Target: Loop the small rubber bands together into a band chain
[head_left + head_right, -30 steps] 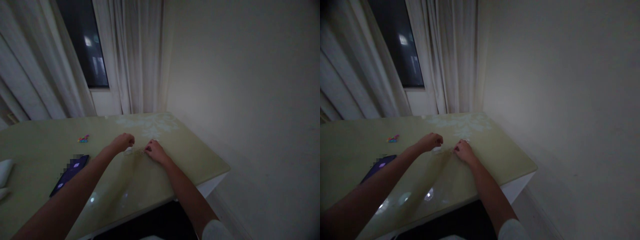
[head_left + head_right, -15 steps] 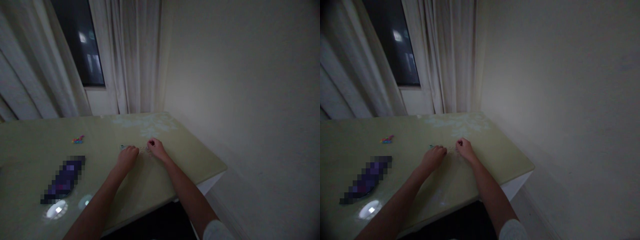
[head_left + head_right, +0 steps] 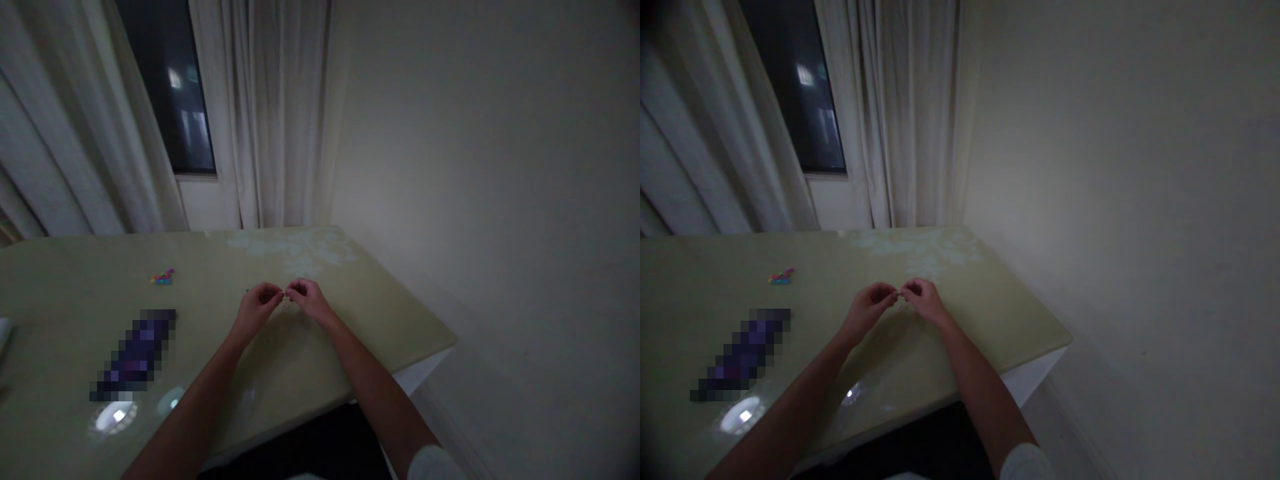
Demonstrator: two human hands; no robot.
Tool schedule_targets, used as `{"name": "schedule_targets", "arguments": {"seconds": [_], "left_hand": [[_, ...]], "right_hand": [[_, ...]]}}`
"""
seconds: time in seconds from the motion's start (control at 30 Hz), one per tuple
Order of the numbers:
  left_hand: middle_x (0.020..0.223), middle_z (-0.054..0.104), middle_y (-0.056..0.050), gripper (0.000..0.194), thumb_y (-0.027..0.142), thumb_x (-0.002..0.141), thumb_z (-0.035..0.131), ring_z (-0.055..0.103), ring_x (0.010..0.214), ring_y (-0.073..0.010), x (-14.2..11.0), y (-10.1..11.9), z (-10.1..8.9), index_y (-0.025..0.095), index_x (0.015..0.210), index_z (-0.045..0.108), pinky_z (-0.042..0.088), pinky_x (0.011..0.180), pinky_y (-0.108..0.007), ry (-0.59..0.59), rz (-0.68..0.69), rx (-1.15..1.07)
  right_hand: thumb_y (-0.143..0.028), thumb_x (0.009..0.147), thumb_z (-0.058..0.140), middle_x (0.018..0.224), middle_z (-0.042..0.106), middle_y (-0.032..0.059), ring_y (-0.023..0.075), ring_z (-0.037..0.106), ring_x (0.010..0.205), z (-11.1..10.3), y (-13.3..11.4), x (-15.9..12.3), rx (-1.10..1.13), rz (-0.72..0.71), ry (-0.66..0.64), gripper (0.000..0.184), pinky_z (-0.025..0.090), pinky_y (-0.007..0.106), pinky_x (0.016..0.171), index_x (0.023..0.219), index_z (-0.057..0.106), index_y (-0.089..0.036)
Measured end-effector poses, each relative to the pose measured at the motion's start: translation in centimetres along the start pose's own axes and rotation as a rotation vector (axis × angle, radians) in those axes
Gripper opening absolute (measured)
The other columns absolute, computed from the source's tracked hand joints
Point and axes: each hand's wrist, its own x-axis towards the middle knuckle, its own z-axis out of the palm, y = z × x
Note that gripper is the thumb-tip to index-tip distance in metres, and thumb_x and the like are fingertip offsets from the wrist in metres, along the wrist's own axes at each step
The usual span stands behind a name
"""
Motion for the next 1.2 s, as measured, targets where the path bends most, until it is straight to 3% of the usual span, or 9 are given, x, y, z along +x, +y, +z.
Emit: {"name": "schedule_targets", "arguments": {"seconds": [0.2,0.47,0.57,0.7,0.83,1.0,1.2], "left_hand": [[0.107,0.075,-0.005,0.028,0.036,0.100,0.071,0.074,0.091,-0.0197,-0.2,0.1,-0.2,0.015,0.119,0.069,0.064,0.084,-0.041,-0.011,-0.010,-0.110],[0.100,0.075,-0.004,0.023,0.037,0.100,0.071,0.073,0.087,-0.0183,-0.2,0.3,-0.6,0.015,0.105,0.072,0.063,0.082,-0.039,0.010,-0.027,-0.074],[0.107,0.075,-0.005,0.024,0.037,0.101,0.070,0.074,0.092,-0.0197,-0.2,0.2,-1.0,0.015,0.110,0.071,0.063,0.085,-0.041,0.055,-0.032,-0.073],[0.110,0.075,-0.006,0.024,0.036,0.100,0.070,0.074,0.096,-0.0205,-0.2,-0.2,-1.2,0.015,0.113,0.071,0.062,0.088,-0.042,0.068,-0.034,-0.085],[0.107,0.075,-0.005,0.023,0.036,0.100,0.071,0.074,0.093,-0.0198,-0.1,-0.5,-1.1,0.015,0.109,0.071,0.062,0.086,-0.042,0.062,-0.041,-0.095],[0.104,0.076,-0.005,0.024,0.038,0.100,0.070,0.074,0.089,-0.0187,0.0,-0.9,-1.0,0.015,0.110,0.072,0.063,0.083,-0.040,0.036,-0.036,-0.108],[0.107,0.076,-0.005,0.024,0.036,0.100,0.071,0.074,0.092,-0.0194,-0.1,-0.9,-0.4,0.015,0.112,0.071,0.063,0.085,-0.041,-0.019,-0.025,-0.137]], "right_hand": [[-0.044,0.089,0.071,0.080,0.069,0.0015,0.0152,0.062,0.071,0.3,-0.1,-0.1,-0.015,-0.043,-0.023,0.024,0.050,0.027,0.069,0.088,0.069,-0.019],[-0.032,0.097,0.068,0.084,0.071,0.0030,0.0161,0.063,0.076,-0.6,0.0,0.0,-0.226,-0.049,-0.056,0.016,0.050,0.028,0.073,0.097,0.075,-0.017],[-0.018,0.087,0.078,0.087,0.068,0.0031,0.0168,0.060,0.081,-1.2,0.1,-0.3,-0.369,-0.058,-0.077,0.003,0.047,0.030,0.080,0.090,0.078,-0.018],[-0.008,0.081,0.081,0.094,0.065,0.0048,0.0200,0.058,0.093,-1.3,0.2,-0.7,-0.510,-0.071,-0.125,0.011,0.044,0.034,0.091,0.084,0.079,-0.019],[-0.004,0.079,0.078,0.089,0.062,0.0046,0.0214,0.057,0.094,-0.9,0.3,-0.7,-0.558,-0.064,-0.116,0.015,0.044,0.036,0.094,0.075,0.073,-0.017],[-0.014,0.091,0.067,0.093,0.063,0.0048,0.0187,0.058,0.090,-1.0,0.3,-0.3,-0.479,-0.050,-0.022,0.005,0.046,0.032,0.087,0.088,0.070,-0.017],[-0.035,0.101,0.060,0.089,0.070,0.0033,0.0154,0.062,0.076,-0.6,-0.2,-0.2,-0.284,-0.058,-0.087,0.022,0.049,0.026,0.071,0.101,0.071,-0.017]]}}
